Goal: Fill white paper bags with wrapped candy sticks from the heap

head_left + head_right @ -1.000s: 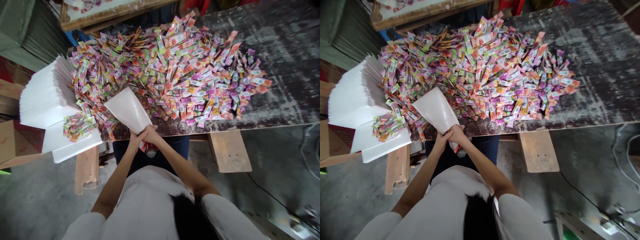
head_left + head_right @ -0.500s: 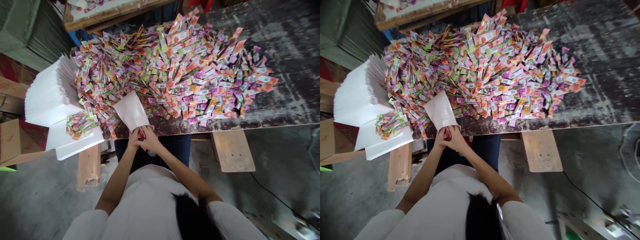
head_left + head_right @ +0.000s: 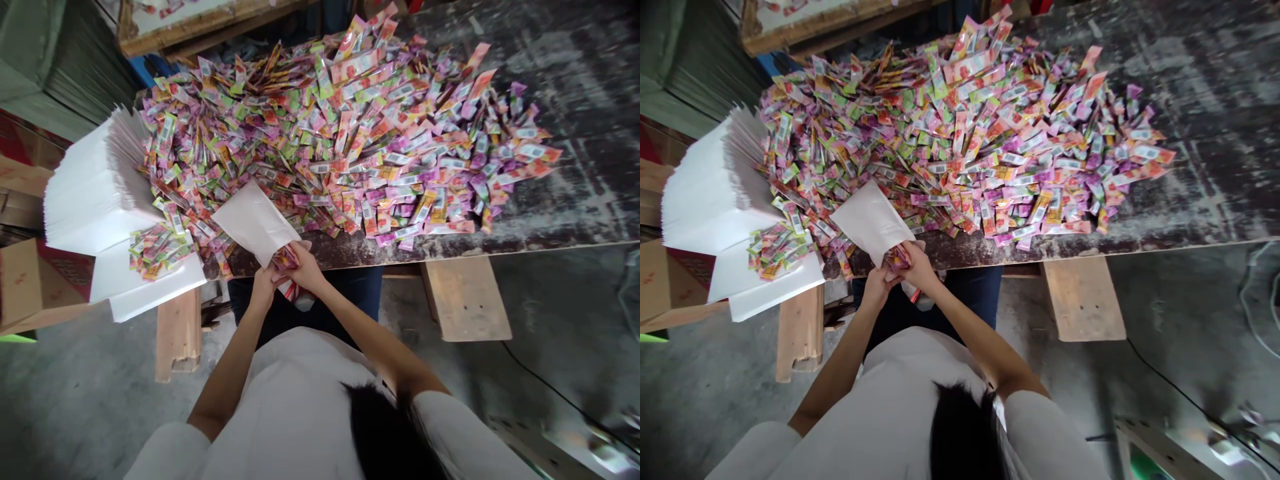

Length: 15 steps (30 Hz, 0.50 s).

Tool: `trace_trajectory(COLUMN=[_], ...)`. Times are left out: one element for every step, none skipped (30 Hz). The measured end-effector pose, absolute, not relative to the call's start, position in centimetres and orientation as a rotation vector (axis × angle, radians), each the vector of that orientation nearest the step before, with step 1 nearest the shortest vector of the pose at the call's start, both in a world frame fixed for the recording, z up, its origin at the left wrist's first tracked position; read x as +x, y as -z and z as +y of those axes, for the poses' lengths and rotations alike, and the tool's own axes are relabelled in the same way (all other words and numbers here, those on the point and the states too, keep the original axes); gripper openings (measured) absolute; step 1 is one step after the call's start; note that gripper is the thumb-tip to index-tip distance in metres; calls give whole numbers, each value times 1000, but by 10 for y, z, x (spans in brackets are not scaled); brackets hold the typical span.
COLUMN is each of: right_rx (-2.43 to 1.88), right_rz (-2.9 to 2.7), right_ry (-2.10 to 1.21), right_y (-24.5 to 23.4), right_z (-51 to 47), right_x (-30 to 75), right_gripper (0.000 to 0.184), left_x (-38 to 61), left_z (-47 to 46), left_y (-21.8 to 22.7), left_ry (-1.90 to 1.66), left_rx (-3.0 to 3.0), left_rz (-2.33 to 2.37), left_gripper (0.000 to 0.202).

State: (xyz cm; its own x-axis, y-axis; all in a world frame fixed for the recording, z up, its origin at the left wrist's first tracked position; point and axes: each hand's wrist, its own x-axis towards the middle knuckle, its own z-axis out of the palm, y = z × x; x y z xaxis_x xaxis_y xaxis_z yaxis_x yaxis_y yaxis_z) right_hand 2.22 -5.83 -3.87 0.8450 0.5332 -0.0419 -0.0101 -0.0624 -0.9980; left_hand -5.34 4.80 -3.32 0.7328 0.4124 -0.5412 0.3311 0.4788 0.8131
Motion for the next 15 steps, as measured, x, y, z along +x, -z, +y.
trace_trajectory(right_rx=[-1570, -1547, -1530, -1516, -1504, -1491, -1475, -1463, -1471, -1510, -1581, -1679, -1788, -1892, -1970], right_rz=[-384, -341, -313, -310, -343, -407, -488, -567, -626, -658, -668, -669, -677, -694, -723], right_ry=[-432, -405, -395, -400, -429, -478, -534, -582, -599, -582, -537, -483, -441, -426, -441], right_y=[41, 42, 43, 42, 41, 40, 40, 40, 41, 43, 45, 48, 51, 54, 56], right_z=[-57, -56, -55, -54, -53, -53, -53, -53, -54, -55, -55, -55, -55, -54, -53], right_x=[24, 25, 26, 26, 25, 23, 22, 21, 20, 20, 19, 19, 18, 16, 15], right_gripper=[49, 47, 48, 51, 58, 65, 73, 77, 76, 71, 64, 56, 50, 44, 39], left_x=[-55, -55, -56, -56, -56, -57, -57, -57, -58, -59, -60, -62, -63, -64, -65], left_z=[48, 47, 48, 49, 51, 53, 55, 58, 60, 62, 63, 63, 62, 62, 60], left_y=[34, 35, 36, 39, 41, 44, 47, 49, 51, 52, 53, 54, 54, 56, 57], left_ry=[-24, 8, 32, 47, 58, 68, 84, 117, 163, 215, 260, 299, 331, 346, 349], left_rx=[1123, 1145, 1170, 1200, 1240, 1286, 1329, 1362, 1379, 1382, 1374, 1363, 1358, 1364, 1377], left_rz=[776, 761, 756, 757, 757, 748, 736, 720, 703, 686, 677, 675, 672, 668, 671], left_gripper=[46, 46, 43, 40, 36, 33, 30, 28, 29, 30, 31, 32, 30, 27, 24])
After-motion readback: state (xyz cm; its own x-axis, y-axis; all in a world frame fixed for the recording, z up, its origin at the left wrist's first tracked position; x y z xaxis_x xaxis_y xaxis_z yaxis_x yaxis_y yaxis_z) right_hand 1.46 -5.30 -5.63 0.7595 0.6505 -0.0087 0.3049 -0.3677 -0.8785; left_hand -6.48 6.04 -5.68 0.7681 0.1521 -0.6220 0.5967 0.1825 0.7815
